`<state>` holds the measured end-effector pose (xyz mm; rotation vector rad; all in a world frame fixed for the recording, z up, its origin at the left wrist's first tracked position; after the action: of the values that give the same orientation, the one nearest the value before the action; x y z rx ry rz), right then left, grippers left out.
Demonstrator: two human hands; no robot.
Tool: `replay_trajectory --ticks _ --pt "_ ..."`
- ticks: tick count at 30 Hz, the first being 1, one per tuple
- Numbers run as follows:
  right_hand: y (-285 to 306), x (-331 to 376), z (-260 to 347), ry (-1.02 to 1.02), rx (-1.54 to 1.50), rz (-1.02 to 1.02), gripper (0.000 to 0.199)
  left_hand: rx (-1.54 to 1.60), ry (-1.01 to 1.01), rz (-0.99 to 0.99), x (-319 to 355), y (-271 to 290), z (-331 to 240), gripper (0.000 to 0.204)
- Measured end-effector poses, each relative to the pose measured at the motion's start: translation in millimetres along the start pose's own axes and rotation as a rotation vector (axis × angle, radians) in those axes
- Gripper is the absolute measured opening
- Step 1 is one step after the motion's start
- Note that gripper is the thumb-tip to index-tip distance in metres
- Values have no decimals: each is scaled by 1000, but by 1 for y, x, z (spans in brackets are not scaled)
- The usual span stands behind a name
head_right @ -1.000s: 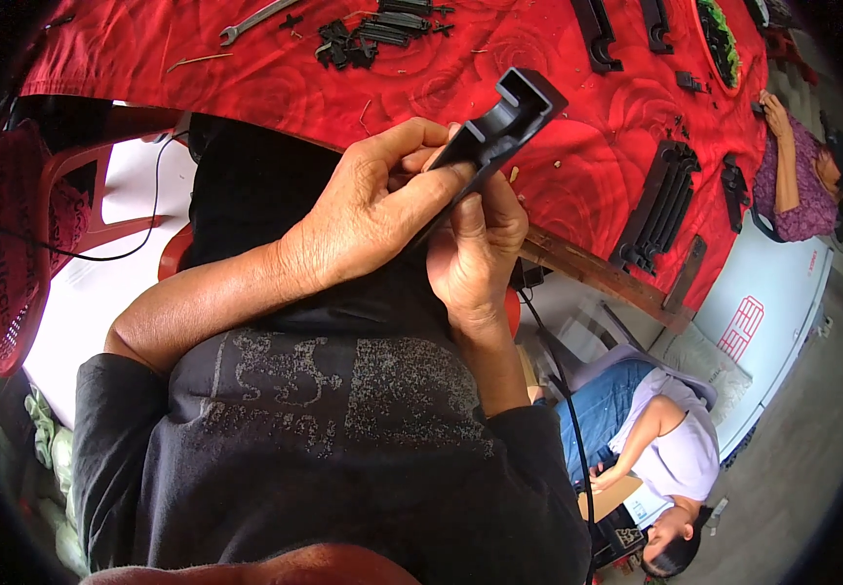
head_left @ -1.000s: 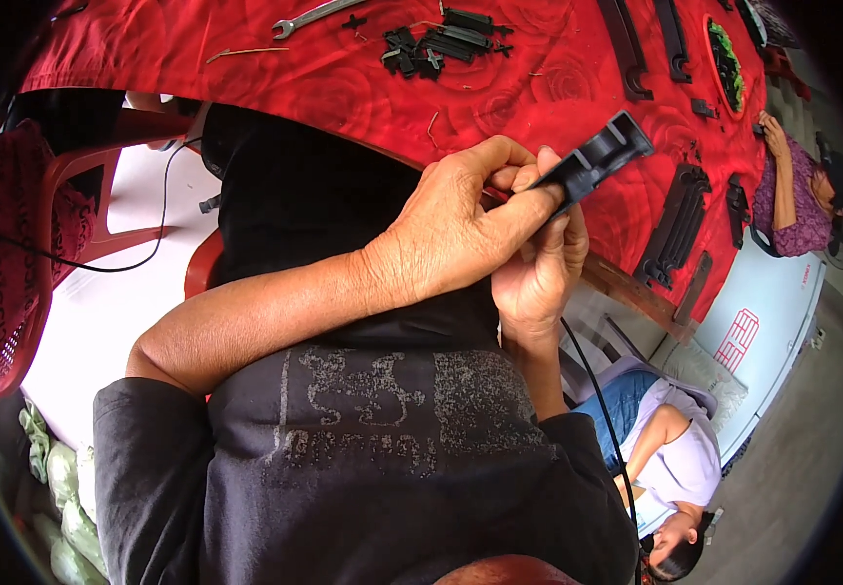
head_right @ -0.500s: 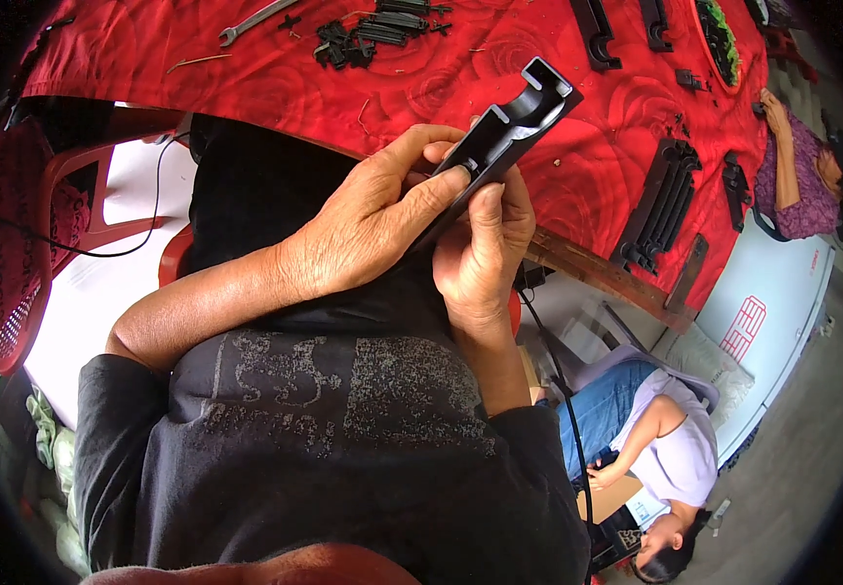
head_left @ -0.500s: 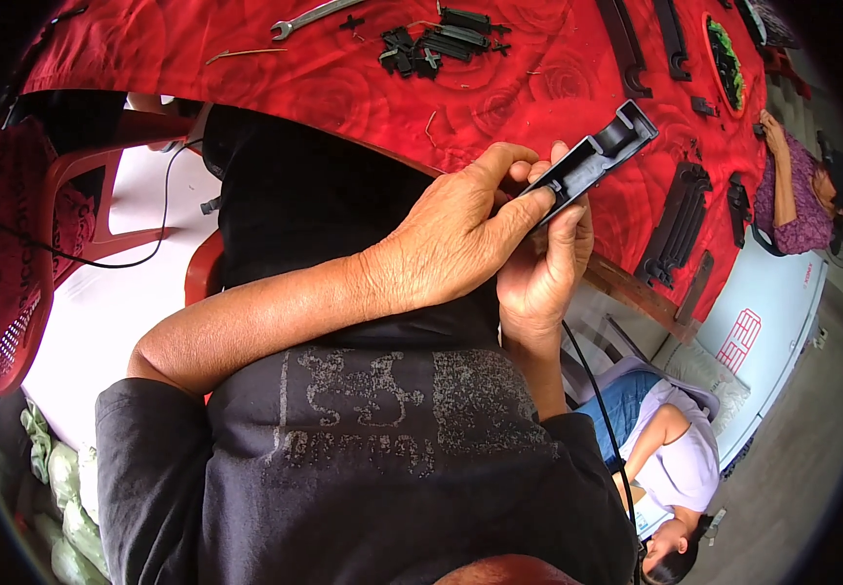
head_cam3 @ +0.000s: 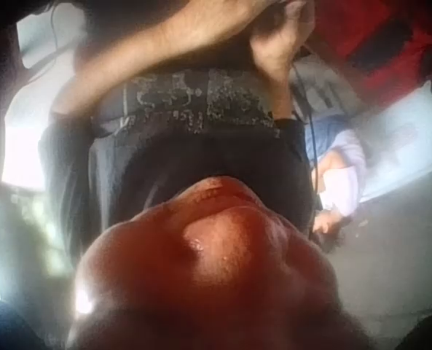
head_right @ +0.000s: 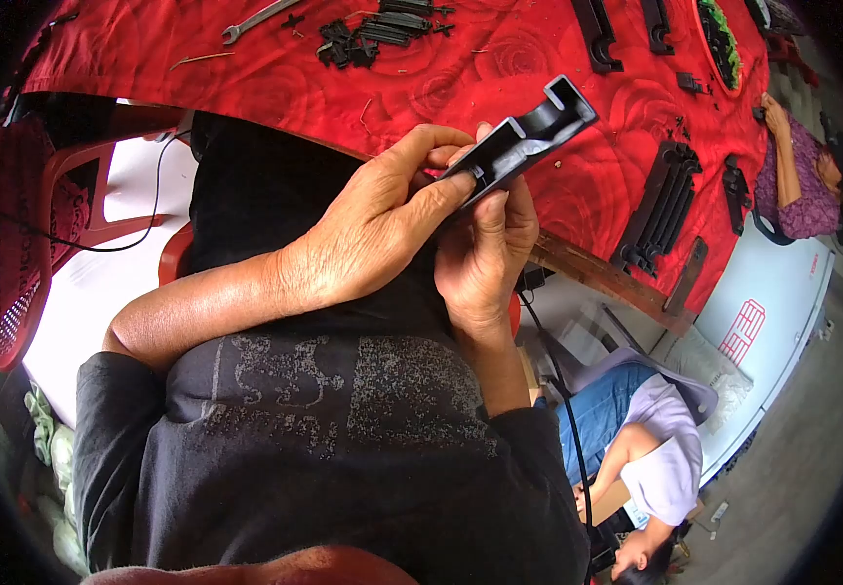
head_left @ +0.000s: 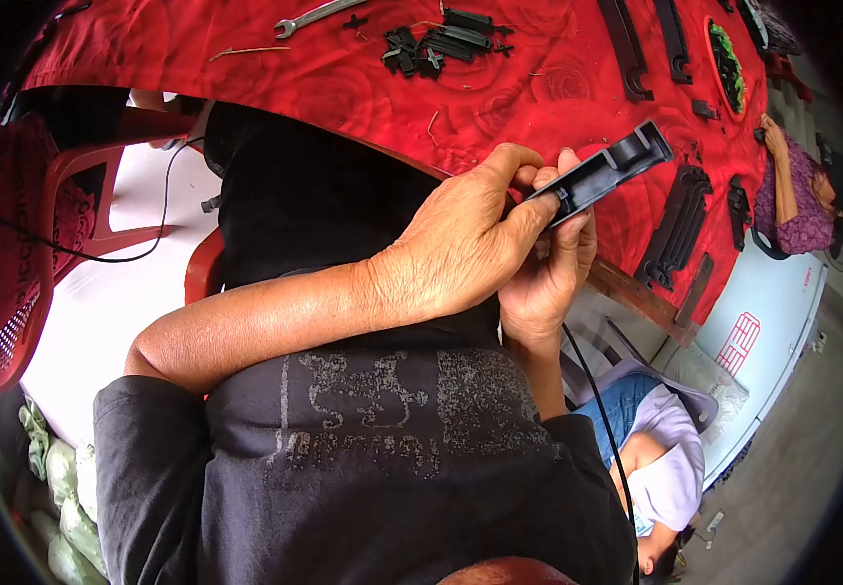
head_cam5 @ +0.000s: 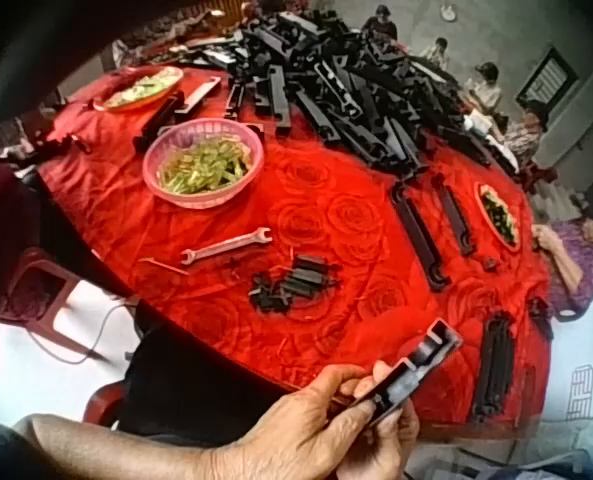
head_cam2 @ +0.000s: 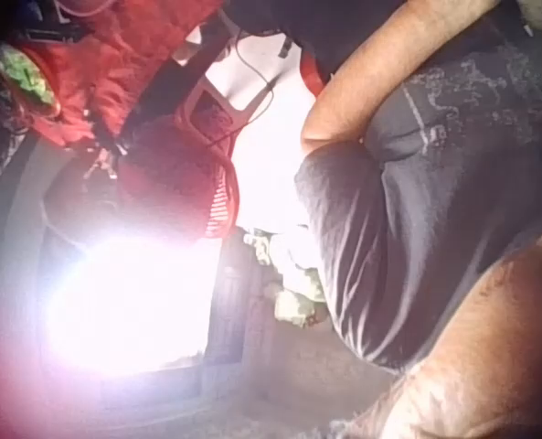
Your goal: The person assembles small black plastic components on a table by joining them with screws and fasteners using a screwdriver.
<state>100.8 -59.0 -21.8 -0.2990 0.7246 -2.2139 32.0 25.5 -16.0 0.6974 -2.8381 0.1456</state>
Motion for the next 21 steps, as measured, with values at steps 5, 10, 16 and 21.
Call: replay_trajectory --ticks 5,10,16,21 --pt "-1 2 -1 -9 8 -9 54 35 17 55 -3 -2 2 33" --pt "8 0 -4 -13 30 -61 52 87 65 79 -9 -3 10 33" --pt "16 0 -5 -36 -15 -73 51 16 43 45 -8 0 10 39" --pt "15 0 -9 -45 -1 -112 51 90 -7 -28 -7 1 13 40"
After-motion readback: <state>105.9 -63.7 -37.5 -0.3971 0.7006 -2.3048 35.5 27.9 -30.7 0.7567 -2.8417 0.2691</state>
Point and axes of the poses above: each hand's wrist, its own x-axis away from the middle knuckle, its own y-axis out of the back of the hand, z = x × y, the point moved 7 cm from there along -x, towards the middle knuckle, and after that the axes turned 8 degrees about -x, right-handed, at the moved point
